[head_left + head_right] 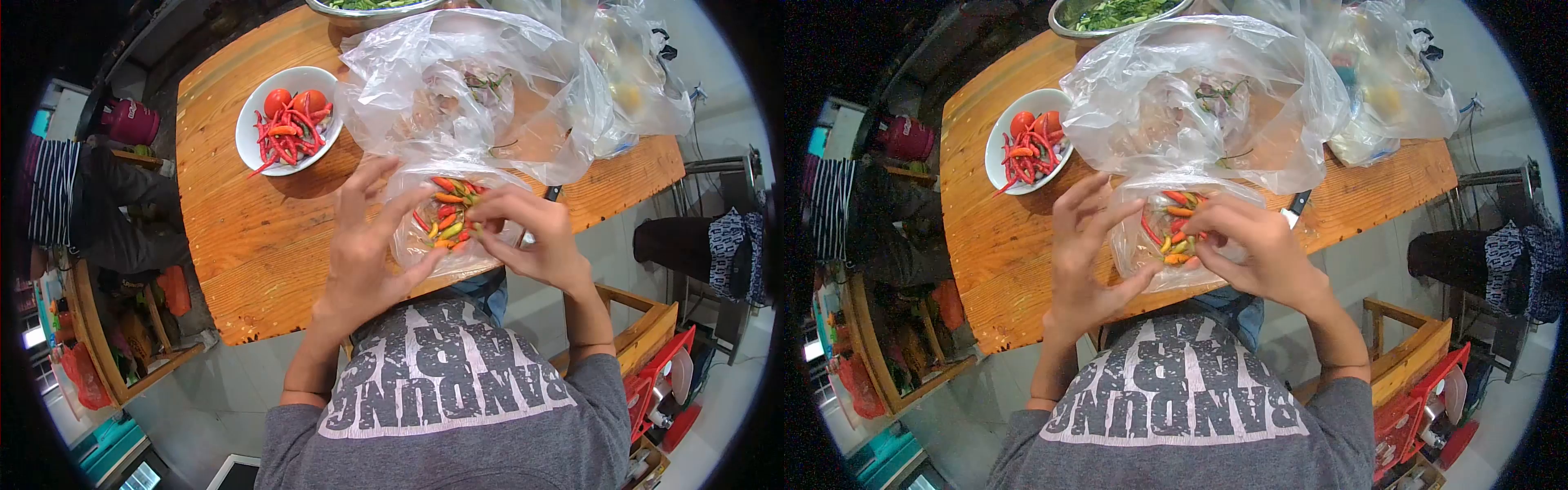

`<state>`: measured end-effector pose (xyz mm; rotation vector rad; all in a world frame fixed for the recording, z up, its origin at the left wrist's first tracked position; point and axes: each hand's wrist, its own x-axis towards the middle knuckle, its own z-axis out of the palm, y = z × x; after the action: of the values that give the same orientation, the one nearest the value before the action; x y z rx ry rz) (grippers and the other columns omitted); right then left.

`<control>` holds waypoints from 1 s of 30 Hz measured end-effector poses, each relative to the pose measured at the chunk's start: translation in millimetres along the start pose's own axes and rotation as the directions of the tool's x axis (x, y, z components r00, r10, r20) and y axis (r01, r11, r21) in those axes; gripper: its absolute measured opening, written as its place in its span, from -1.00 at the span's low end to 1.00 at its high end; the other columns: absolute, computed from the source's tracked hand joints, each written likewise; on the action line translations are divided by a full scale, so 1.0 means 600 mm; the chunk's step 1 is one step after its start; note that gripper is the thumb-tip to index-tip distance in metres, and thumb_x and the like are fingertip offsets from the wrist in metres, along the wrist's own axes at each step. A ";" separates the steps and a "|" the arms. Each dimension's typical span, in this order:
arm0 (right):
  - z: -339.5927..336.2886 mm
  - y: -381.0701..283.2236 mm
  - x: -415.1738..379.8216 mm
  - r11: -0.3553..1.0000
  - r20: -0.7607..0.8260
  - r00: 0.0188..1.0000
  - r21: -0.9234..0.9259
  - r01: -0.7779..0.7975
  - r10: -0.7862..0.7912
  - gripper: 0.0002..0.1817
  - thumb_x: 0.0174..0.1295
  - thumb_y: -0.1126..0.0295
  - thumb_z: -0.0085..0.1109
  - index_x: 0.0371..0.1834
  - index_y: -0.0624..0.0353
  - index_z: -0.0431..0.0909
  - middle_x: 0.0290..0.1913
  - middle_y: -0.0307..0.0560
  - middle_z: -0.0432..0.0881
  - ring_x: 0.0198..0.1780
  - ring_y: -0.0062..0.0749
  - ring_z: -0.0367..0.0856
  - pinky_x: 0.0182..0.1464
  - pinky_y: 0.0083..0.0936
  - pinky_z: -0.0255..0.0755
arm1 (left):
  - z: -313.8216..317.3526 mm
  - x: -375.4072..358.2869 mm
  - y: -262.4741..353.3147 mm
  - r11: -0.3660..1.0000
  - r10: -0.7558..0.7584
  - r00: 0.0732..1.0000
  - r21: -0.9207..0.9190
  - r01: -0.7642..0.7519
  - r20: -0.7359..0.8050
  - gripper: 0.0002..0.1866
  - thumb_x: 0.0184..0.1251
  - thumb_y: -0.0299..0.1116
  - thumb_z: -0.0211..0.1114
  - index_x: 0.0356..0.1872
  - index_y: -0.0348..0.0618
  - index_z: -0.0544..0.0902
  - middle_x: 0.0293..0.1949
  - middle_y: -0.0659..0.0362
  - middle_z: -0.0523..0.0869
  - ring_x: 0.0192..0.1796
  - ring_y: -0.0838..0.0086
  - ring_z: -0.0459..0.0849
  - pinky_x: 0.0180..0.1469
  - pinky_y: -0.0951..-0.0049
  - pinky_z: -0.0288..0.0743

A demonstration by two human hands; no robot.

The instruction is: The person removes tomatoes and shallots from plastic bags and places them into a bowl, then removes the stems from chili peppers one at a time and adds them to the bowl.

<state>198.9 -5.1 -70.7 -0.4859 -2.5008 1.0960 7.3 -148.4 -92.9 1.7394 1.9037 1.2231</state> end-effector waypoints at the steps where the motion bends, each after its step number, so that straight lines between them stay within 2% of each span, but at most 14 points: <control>1: -0.009 -0.011 -0.005 0.995 -0.043 0.998 0.085 -0.050 0.053 -0.77 0.08 0.57 0.42 -0.18 0.25 0.67 -0.24 -0.08 0.72 -0.29 -0.42 0.74 -0.29 -0.50 0.58 | -0.001 -0.005 0.008 0.998 -0.015 0.999 -0.069 0.013 -0.028 -0.34 -0.17 -0.40 0.64 0.12 -0.12 0.67 0.37 -0.11 0.41 0.36 0.10 0.44 0.28 0.15 0.44; 2: -0.013 -0.023 -0.012 0.980 -0.078 0.989 0.166 -0.108 0.122 -0.75 0.02 0.61 0.49 -0.20 0.26 0.71 -0.28 -0.10 0.75 -0.31 -0.52 0.74 -0.30 -0.55 0.58 | -0.002 -0.010 0.016 0.990 -0.032 0.998 -0.138 0.024 -0.055 -0.37 -0.17 -0.40 0.67 0.07 -0.14 0.69 0.31 -0.09 0.51 0.30 0.16 0.55 0.20 0.21 0.52; 5: -0.008 -0.032 -0.036 0.939 0.034 0.994 0.326 -0.113 0.108 -0.78 0.03 0.59 0.48 -0.23 0.26 0.73 -0.30 -0.13 0.73 -0.30 -0.49 0.72 -0.24 -0.55 0.60 | 0.002 -0.016 0.038 0.954 -0.006 0.995 -0.298 0.036 0.104 -0.46 -0.15 -0.39 0.69 -0.03 -0.18 0.73 0.03 -0.01 0.73 0.03 0.30 0.73 0.02 0.35 0.61; 6: -0.002 -0.032 -0.036 0.938 0.059 0.998 0.345 -0.040 0.021 -0.79 0.03 0.60 0.48 -0.24 0.25 0.74 -0.29 -0.13 0.71 -0.28 -0.45 0.71 -0.20 -0.53 0.59 | 0.008 -0.020 0.043 0.918 -0.055 0.987 -0.382 0.110 0.152 -0.60 -0.05 -0.46 0.64 -0.11 -0.23 0.75 -0.21 0.07 0.80 -0.14 0.37 0.79 -0.06 0.39 0.64; 9: 0.009 -0.036 -0.043 0.952 0.083 0.996 0.299 -0.061 0.038 -0.79 -0.01 0.58 0.51 -0.26 0.21 0.77 -0.31 -0.10 0.72 -0.29 -0.38 0.72 -0.24 -0.50 0.55 | 0.015 -0.031 0.035 0.873 -0.056 0.970 -0.460 0.163 0.238 -0.67 0.02 -0.45 0.60 -0.14 -0.20 0.76 -0.23 0.09 0.80 -0.21 0.34 0.80 -0.19 0.43 0.66; 13: 0.015 -0.036 -0.046 0.942 0.054 0.998 0.331 -0.051 0.035 -0.78 -0.02 0.59 0.51 -0.26 0.21 0.77 -0.33 -0.10 0.71 -0.30 -0.40 0.70 -0.26 -0.54 0.52 | 0.010 -0.032 0.034 0.845 -0.071 0.970 -0.502 0.182 0.232 -0.77 0.05 -0.51 0.57 -0.23 -0.22 0.79 -0.31 0.10 0.80 -0.25 0.36 0.80 -0.22 0.45 0.65; 15: 0.013 -0.032 -0.046 0.867 0.125 0.991 0.488 -0.097 0.040 -0.79 0.03 0.64 0.45 -0.24 0.26 0.75 -0.27 -0.08 0.70 -0.25 -0.40 0.69 -0.19 -0.54 0.51 | 0.002 -0.028 0.038 0.814 -0.062 0.959 -0.542 0.209 0.276 -0.78 0.05 -0.52 0.57 -0.23 -0.23 0.79 -0.31 0.10 0.80 -0.27 0.38 0.79 -0.25 0.45 0.64; 19: 0.022 -0.021 -0.045 0.695 0.208 0.976 0.692 -0.195 0.066 -0.84 0.10 0.66 0.42 -0.24 0.31 0.73 -0.22 -0.05 0.69 -0.18 -0.45 0.67 -0.12 -0.56 0.49 | -0.001 -0.024 0.031 0.803 0.014 0.966 -0.579 0.143 0.258 -0.78 0.05 -0.53 0.56 -0.23 -0.23 0.79 -0.32 0.12 0.79 -0.30 0.39 0.78 -0.27 0.45 0.63; 22: 0.039 -0.017 -0.046 0.476 0.254 0.959 0.832 -0.284 0.128 -0.88 0.15 0.61 0.43 -0.25 0.32 0.73 -0.19 -0.03 0.69 -0.14 -0.49 0.65 -0.11 -0.56 0.50 | -0.013 -0.021 0.032 0.825 0.014 0.960 -0.545 0.148 0.281 -0.79 0.06 -0.53 0.55 -0.24 -0.23 0.78 -0.33 0.13 0.78 -0.32 0.40 0.77 -0.29 0.46 0.62; 25: 0.047 -0.014 -0.044 0.364 0.309 0.939 0.866 -0.344 0.151 -0.88 0.19 0.56 0.43 -0.23 0.33 0.72 -0.17 -0.02 0.68 -0.11 -0.49 0.64 -0.11 -0.57 0.50 | -0.024 -0.017 0.031 0.848 0.012 0.946 -0.505 0.162 0.324 -0.82 0.06 -0.52 0.55 -0.27 -0.22 0.79 -0.33 0.12 0.78 -0.33 0.42 0.77 -0.31 0.48 0.61; 28: 0.045 -0.004 -0.039 0.267 0.411 0.908 0.868 -0.418 0.086 -0.89 0.21 0.57 0.40 -0.22 0.31 0.71 -0.20 -0.05 0.68 -0.14 -0.52 0.64 -0.13 -0.57 0.50 | -0.032 -0.012 0.026 0.872 0.038 0.946 -0.474 0.126 0.322 -0.83 0.03 -0.54 0.56 -0.31 -0.23 0.80 -0.32 0.12 0.79 -0.33 0.47 0.76 -0.31 0.51 0.60; 30: 0.031 -0.007 -0.024 0.563 0.307 0.948 0.771 -0.298 0.080 -0.89 0.19 0.59 0.39 -0.23 0.29 0.70 -0.22 -0.08 0.68 -0.18 -0.54 0.64 -0.16 -0.58 0.51 | -0.037 -0.008 0.019 0.900 0.061 0.951 -0.428 0.080 0.304 -0.83 0.04 -0.57 0.54 -0.30 -0.24 0.79 -0.31 0.12 0.79 -0.34 0.48 0.75 -0.31 0.52 0.60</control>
<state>202.5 -26.1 -81.7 -0.3472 -1.7920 2.3293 0.7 -162.4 -72.6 1.5630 1.3311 1.1754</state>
